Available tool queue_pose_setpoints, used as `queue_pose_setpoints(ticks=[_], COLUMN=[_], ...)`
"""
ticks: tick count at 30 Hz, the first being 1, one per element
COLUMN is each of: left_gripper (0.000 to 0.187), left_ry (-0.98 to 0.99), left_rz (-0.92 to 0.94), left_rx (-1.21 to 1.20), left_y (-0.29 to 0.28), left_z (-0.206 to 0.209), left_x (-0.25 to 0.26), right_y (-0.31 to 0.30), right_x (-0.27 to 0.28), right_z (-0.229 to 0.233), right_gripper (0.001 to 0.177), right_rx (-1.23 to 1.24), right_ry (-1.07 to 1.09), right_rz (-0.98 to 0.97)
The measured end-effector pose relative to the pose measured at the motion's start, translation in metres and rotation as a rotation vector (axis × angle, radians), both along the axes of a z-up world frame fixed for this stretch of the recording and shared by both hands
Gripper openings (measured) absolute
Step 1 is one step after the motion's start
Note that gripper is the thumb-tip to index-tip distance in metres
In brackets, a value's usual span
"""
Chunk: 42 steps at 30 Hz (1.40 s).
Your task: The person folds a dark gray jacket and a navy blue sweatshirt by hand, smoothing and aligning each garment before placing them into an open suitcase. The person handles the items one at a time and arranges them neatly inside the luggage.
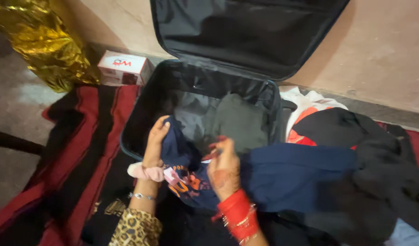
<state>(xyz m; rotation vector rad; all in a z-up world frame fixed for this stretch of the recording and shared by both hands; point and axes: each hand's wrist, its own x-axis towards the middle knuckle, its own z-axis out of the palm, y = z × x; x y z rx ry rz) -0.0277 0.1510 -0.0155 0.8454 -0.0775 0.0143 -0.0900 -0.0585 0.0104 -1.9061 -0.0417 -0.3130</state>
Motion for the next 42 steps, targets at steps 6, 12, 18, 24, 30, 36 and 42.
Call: queue_pose_setpoints(ticks=[6, 12, 18, 24, 30, 36, 42], left_gripper=[0.038, 0.039, 0.041, 0.042, 0.033, 0.03, 0.015], left_ry=[0.164, 0.027, 0.084, 0.14, 0.055, -0.359, -0.285], left_rz=[0.069, 0.05, 0.04, 0.175, 0.235, 0.104, 0.696], left_rx=[-0.47, -0.681, -0.616, -0.284, 0.412, 1.39, 1.132], left_y=[0.006, 0.009, 0.004, -0.009, -0.021, -0.012, -0.005], left_z=[-0.024, -0.024, -0.017, -0.016, -0.015, 0.042, 0.109], left_x=[0.001, 0.011, 0.013, 0.021, 0.02, 0.016, 0.034], right_y=[-0.056, -0.057, -0.095, -0.171, -0.223, -0.213, -0.167], right_x=[0.126, 0.139, 0.147, 0.15, 0.134, 0.055, 0.037], right_z=[-0.106, -0.201, -0.137, -0.021, 0.017, 0.038, 0.07], right_gripper=[0.043, 0.081, 0.058, 0.035, 0.031, 0.039, 0.01], right_rx=[-0.169, -0.96, -0.443, -0.364, -0.083, 0.427, -0.517], right_ry=[0.408, 0.609, 0.409, -0.133, -0.46, -0.389, -0.552], right_rz=[0.395, 0.776, 0.294, -0.002, -0.106, -0.193, -0.319])
